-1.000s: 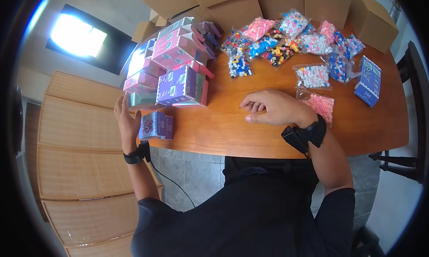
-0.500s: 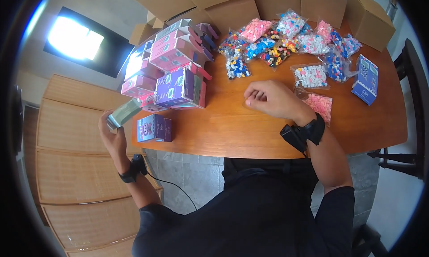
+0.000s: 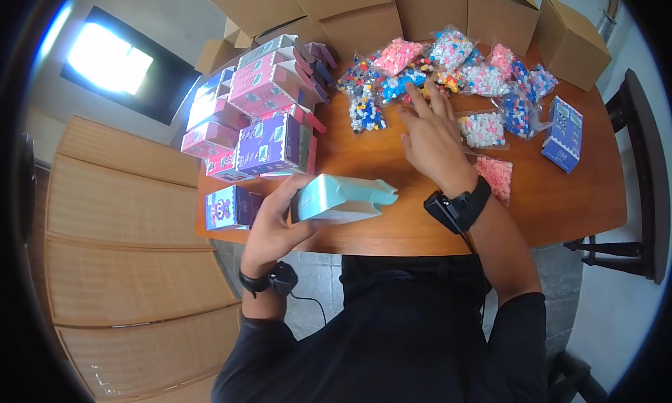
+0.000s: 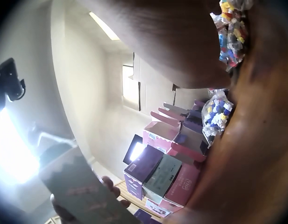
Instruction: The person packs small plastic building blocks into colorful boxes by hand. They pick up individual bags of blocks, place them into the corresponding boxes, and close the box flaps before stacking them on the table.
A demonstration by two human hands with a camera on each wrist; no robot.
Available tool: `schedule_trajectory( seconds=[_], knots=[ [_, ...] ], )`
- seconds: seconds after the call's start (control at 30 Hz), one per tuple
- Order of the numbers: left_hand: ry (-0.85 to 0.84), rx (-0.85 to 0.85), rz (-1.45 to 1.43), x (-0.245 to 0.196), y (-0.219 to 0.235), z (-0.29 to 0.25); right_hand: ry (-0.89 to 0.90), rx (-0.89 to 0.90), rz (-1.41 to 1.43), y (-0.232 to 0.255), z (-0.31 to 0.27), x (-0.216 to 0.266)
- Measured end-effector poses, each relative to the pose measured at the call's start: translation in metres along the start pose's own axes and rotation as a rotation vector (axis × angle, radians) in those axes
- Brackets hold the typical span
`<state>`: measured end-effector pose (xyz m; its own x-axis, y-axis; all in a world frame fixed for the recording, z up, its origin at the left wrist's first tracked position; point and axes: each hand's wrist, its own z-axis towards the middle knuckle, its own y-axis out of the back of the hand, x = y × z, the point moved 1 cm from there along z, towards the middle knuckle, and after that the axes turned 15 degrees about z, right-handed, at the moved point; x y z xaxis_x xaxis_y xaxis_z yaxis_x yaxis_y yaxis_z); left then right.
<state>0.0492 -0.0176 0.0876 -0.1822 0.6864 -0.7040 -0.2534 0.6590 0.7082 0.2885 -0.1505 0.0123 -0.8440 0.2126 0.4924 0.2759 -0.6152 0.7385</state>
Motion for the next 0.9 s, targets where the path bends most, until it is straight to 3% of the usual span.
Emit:
schedule_trajectory(
  seconds=[0.17,0.2,0.4,0.5,0.6,0.7,0.73,0.83,0.9],
  knots=[
    [-0.095,-0.080,0.096,-0.010,-0.019,0.010,0.110,0.149,-0.099,-0.003,0.026,-0.006],
    [-0.101,-0.070,0.097,-0.010,-0.021,0.011,0.064,0.228,-0.155,-0.002,0.028,-0.007],
    [-0.093,-0.068,0.102,-0.015,-0.022,0.019,0.079,0.223,-0.190,-0.015,0.027,-0.015],
    [-0.128,-0.075,0.139,-0.017,-0.023,0.032,0.113,0.174,-0.052,-0.001,0.024,-0.014],
    [-0.114,-0.092,0.100,-0.015,-0.030,0.048,0.105,0.094,0.383,0.021,0.024,-0.020],
    [-0.097,-0.039,-0.018,-0.005,-0.040,0.072,-0.052,-0.085,0.685,0.042,0.016,-0.036],
    [-0.130,-0.022,-0.073,-0.006,-0.043,0.080,-0.131,-0.146,1.194,0.046,0.017,-0.040],
    [-0.049,0.021,-0.159,-0.002,-0.049,0.100,-0.159,-0.325,1.447,0.065,0.014,-0.056],
    [-0.075,-0.043,-0.181,0.006,-0.057,0.113,-0.201,-0.577,1.550,0.068,0.008,-0.064]
  ],
)
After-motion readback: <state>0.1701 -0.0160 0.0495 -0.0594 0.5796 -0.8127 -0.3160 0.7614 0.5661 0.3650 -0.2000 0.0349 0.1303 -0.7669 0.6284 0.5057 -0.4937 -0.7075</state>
